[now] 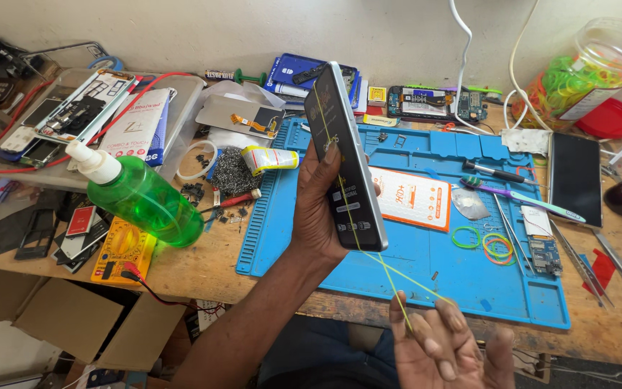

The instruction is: The person places a new screen assembly onto a mobile phone body, connects a white charging cable, and then secures the assembly with several rubber bands by hand.

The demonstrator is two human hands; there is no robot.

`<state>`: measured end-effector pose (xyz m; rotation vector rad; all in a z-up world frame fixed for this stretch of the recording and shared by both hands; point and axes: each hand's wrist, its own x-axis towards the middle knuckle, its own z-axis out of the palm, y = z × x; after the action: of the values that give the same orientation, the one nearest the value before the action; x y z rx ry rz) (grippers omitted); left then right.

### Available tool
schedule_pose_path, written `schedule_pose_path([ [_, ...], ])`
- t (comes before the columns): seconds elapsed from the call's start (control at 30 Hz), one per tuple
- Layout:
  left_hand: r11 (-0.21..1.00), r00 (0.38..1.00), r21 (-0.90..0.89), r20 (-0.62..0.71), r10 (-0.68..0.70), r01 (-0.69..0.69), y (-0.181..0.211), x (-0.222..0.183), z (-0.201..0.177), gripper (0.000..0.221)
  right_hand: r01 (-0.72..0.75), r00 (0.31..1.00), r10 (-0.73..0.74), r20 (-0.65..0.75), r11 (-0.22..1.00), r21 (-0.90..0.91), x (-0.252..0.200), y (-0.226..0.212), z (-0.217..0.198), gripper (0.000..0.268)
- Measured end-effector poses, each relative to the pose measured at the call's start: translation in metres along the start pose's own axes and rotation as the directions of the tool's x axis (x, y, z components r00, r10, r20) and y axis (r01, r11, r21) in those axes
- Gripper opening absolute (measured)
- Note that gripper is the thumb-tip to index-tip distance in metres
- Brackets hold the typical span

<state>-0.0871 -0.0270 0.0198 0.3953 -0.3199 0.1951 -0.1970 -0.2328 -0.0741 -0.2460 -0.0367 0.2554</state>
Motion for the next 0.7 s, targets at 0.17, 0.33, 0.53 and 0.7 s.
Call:
schedule_pose_path([
  [0.17, 0.999, 0.999, -0.022, 0.047, -0.023, 0.024, -0.01, -0.006, -0.007, 0.049, -0.005, 0.997, 0.017, -0.08, 0.989, 0.147, 0.01, 0.009, 0.025, 0.077],
  [0.33, 0.935, 0.983, 0.337, 0.176, 0.051, -0.109, -0.007, -0.014, -0.012, 0.062, -0.149, 0.988, 0.136, 0.079, 0.969, 0.199, 0.017, 0.003, 0.038, 0.115],
  [0.53, 0.515, 0.86, 0.784, 0.485, -0.158, -0.347, 0.028, -0.028, -0.035, 0.051, -0.264, 0.964, 0.265, 0.028, 0.964, -0.035, 0.029, -0.03, 0.047, 0.119],
  [0.7, 0.279, 0.765, 0.896, 0.44, -0.47, -0.344, 0.039, -0.032, -0.041, 0.048, -0.361, 0.896, 0.416, 0.155, 0.886, -0.291, 0.028, -0.079, 0.075, 0.125],
])
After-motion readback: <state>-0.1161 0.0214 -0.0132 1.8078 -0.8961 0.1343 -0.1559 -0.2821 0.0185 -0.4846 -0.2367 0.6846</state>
